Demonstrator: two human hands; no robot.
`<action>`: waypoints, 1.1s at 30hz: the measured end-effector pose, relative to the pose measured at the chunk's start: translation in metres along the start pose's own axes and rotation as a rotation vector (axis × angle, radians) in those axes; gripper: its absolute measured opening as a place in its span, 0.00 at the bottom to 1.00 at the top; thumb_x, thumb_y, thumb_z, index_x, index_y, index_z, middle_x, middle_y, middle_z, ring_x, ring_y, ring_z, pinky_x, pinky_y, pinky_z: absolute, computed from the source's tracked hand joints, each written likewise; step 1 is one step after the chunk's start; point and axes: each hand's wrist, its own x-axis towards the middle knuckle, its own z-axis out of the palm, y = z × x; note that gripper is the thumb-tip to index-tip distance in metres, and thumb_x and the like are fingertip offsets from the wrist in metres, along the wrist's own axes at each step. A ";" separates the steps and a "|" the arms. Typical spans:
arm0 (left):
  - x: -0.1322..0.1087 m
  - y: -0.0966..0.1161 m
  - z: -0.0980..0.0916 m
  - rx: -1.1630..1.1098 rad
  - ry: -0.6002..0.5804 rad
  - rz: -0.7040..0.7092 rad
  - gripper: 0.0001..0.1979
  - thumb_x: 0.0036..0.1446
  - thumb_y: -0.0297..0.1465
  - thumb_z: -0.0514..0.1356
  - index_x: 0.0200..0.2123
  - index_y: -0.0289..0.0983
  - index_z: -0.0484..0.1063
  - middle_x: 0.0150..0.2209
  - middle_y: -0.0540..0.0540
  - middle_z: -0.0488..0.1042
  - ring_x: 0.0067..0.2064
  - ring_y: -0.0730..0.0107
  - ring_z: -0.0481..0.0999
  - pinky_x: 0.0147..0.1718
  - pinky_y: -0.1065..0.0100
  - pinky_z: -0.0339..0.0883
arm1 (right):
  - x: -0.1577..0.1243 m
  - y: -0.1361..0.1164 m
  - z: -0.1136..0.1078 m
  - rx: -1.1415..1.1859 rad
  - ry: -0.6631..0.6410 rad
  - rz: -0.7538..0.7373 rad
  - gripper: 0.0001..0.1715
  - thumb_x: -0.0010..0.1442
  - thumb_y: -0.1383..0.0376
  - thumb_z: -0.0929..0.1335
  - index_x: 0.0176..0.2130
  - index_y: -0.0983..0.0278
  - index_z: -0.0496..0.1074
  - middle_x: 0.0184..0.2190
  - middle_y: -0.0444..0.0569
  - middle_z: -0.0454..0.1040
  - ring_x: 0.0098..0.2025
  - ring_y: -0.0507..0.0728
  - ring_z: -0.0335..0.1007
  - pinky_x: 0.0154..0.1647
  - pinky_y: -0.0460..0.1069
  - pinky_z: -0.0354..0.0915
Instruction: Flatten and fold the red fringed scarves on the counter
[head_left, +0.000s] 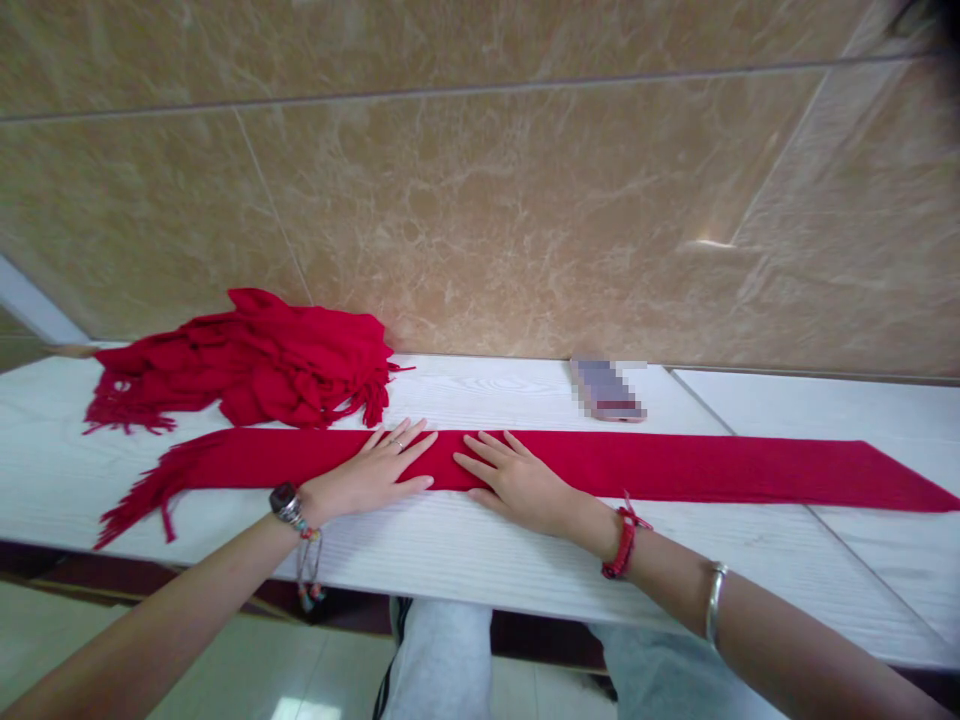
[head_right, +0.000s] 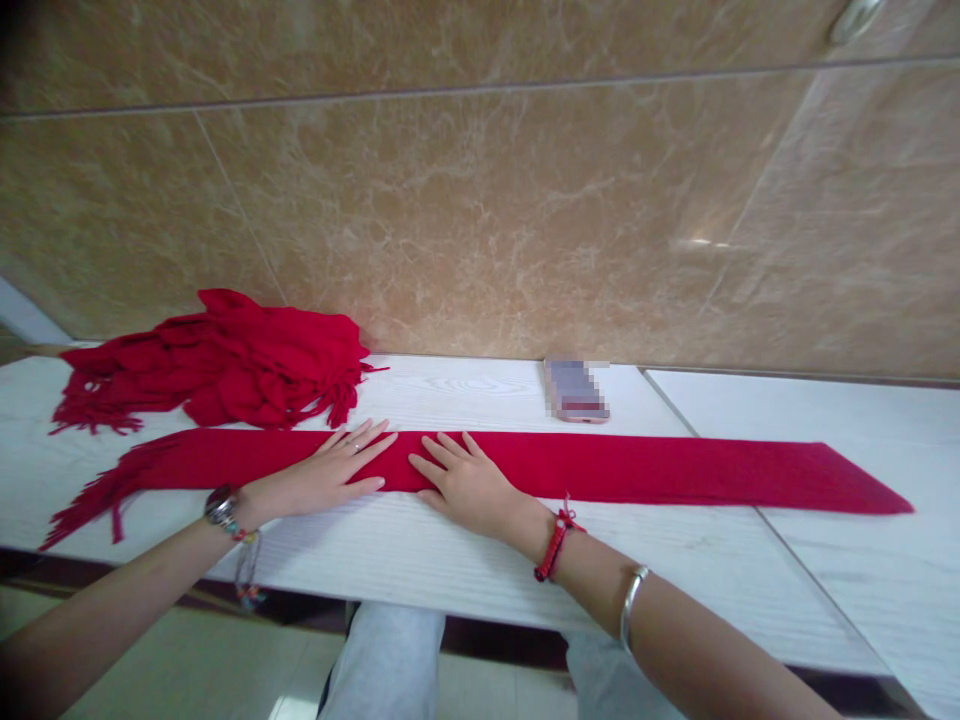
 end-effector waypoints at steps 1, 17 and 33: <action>0.004 -0.001 -0.004 -0.017 -0.031 0.002 0.30 0.60 0.47 0.42 0.62 0.40 0.44 0.64 0.43 0.40 0.64 0.59 0.36 0.58 0.52 0.39 | 0.001 0.000 -0.001 0.015 0.010 -0.018 0.27 0.62 0.56 0.57 0.57 0.64 0.59 0.58 0.55 0.58 0.61 0.61 0.49 0.59 0.61 0.48; 0.033 0.007 -0.028 -0.212 0.164 0.483 0.13 0.50 0.39 0.61 0.35 0.36 0.70 0.36 0.46 0.70 0.39 0.67 0.69 0.40 0.69 0.62 | -0.001 0.007 -0.013 0.148 0.090 -0.072 0.15 0.58 0.70 0.63 0.45 0.69 0.71 0.45 0.55 0.73 0.48 0.57 0.68 0.48 0.51 0.66; 0.033 0.014 -0.026 -0.179 0.172 0.506 0.11 0.55 0.37 0.57 0.37 0.35 0.69 0.36 0.46 0.71 0.39 0.68 0.70 0.40 0.69 0.61 | -0.003 0.008 -0.014 0.272 0.126 0.098 0.13 0.56 0.73 0.62 0.38 0.65 0.74 0.39 0.50 0.76 0.42 0.55 0.71 0.45 0.49 0.67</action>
